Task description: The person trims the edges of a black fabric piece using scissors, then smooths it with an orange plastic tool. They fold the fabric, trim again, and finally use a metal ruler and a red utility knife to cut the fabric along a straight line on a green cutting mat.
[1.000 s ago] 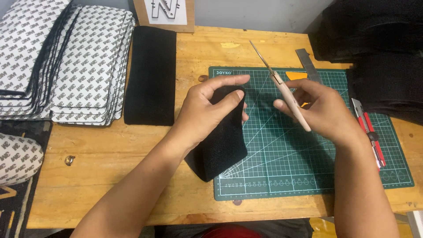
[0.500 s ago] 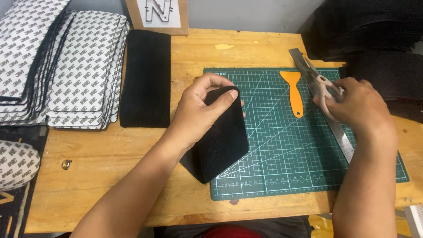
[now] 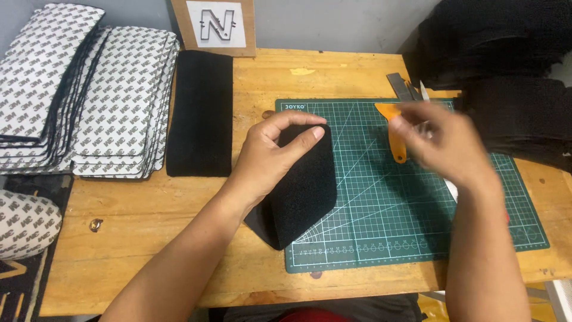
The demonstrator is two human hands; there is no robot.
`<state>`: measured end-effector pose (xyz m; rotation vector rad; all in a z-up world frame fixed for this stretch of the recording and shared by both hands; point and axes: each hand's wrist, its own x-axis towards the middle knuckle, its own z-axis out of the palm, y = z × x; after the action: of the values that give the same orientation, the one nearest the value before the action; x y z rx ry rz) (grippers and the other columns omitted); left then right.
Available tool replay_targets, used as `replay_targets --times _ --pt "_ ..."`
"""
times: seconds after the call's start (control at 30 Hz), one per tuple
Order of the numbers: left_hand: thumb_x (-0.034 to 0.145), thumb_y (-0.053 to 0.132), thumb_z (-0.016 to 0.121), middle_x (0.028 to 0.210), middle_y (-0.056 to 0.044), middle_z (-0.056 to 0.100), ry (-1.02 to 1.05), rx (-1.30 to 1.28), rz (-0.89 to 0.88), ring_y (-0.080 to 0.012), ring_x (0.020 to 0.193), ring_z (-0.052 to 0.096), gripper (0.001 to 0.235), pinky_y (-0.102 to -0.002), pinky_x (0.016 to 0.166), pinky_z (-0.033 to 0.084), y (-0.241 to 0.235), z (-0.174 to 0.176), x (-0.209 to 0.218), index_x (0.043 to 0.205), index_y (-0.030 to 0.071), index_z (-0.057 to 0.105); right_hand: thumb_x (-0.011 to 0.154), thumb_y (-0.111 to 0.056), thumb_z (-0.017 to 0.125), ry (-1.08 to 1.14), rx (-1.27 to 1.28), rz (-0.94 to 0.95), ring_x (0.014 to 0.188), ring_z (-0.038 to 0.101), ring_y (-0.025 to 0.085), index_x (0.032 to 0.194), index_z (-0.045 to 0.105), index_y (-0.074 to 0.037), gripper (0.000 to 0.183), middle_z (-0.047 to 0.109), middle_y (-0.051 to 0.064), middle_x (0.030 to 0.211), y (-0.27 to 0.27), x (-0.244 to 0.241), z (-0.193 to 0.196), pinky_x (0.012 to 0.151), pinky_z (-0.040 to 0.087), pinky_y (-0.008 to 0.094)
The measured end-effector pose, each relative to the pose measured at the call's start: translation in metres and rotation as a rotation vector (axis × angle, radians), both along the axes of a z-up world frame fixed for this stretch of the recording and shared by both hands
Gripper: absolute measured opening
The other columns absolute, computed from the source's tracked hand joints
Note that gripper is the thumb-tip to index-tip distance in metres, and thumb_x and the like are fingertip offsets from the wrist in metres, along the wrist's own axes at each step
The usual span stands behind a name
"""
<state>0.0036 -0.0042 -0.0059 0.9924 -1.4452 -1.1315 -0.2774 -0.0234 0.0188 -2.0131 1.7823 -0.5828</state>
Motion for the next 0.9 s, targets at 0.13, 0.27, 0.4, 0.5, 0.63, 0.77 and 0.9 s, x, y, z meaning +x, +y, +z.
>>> replay_targets --times 0.13,0.27,0.4,0.5,0.63,0.77,0.9 --pt "0.093 0.021 0.074 0.113 0.003 0.078 -0.019 -0.013 -0.002 -0.0099 0.113 0.071 0.014 -0.024 0.107 0.049 -0.003 -0.006 -0.003 0.107 0.017 0.076 0.084 -0.049 0.067 -0.254 0.164 0.568 0.105 0.074 0.018 0.139 0.060 -0.013 0.066 0.075 0.008 0.119 0.016 0.038 -0.009 0.092 0.064 0.035" --pt "0.094 0.023 0.078 0.116 -0.009 0.075 0.137 -0.014 -0.022 -0.0157 0.115 0.063 0.032 -0.035 0.106 0.050 -0.002 -0.011 -0.005 0.123 0.010 0.073 0.085 -0.006 0.075 -0.579 0.217 0.703 0.085 0.076 0.043 0.117 0.071 0.003 0.034 0.078 0.025 0.094 0.023 0.064 -0.022 0.081 0.059 0.056" --pt "0.093 0.029 0.077 0.126 -0.021 0.068 0.155 -0.003 -0.051 -0.0294 0.128 0.060 0.072 -0.048 0.117 0.041 -0.002 -0.018 -0.003 0.149 0.001 0.042 0.086 0.000 0.075 -0.701 0.091 0.467 0.050 0.071 0.024 0.095 0.075 0.001 0.009 0.075 0.017 0.069 0.021 0.053 -0.036 0.043 0.061 0.037" --pt "0.092 0.033 0.077 0.133 -0.022 0.066 0.170 0.116 -0.107 -0.0317 0.131 0.060 0.071 -0.046 0.115 0.044 0.004 -0.013 -0.008 0.145 -0.002 0.045 0.091 0.004 0.070 -0.914 0.000 0.298 0.051 0.071 0.026 0.107 0.068 0.006 0.016 0.070 0.021 0.077 0.010 0.050 -0.043 0.039 0.063 0.037" --pt "0.096 0.016 0.073 0.108 -0.011 0.076 0.135 0.172 -0.162 -0.0150 0.104 0.065 0.035 -0.033 0.095 0.059 -0.003 -0.027 -0.013 0.126 0.001 0.068 0.092 0.006 0.068 -1.059 -0.039 0.271 0.061 0.073 0.029 0.125 0.058 0.004 0.034 0.068 0.020 0.093 -0.002 0.037 -0.053 0.042 0.066 0.039" --pt "0.097 0.016 0.071 0.102 -0.011 0.080 0.059 0.167 -0.185 -0.0142 0.094 0.072 0.025 -0.031 0.082 0.064 0.002 -0.009 -0.010 0.120 0.007 0.074 0.093 0.000 0.073 -0.937 -0.156 0.233 0.114 0.066 0.029 0.134 0.059 0.005 0.044 0.068 0.022 0.124 0.000 0.040 -0.054 0.098 0.059 0.049" --pt "0.093 0.015 0.075 0.107 -0.014 0.079 0.098 0.158 -0.199 -0.0186 0.097 0.073 0.035 -0.035 0.084 0.065 0.002 -0.015 -0.011 0.127 0.006 0.070 0.096 -0.003 0.073 -0.930 -0.256 0.178 0.113 0.068 0.024 0.131 0.061 0.000 0.037 0.070 0.016 0.121 0.000 0.046 -0.042 0.102 0.059 0.043"
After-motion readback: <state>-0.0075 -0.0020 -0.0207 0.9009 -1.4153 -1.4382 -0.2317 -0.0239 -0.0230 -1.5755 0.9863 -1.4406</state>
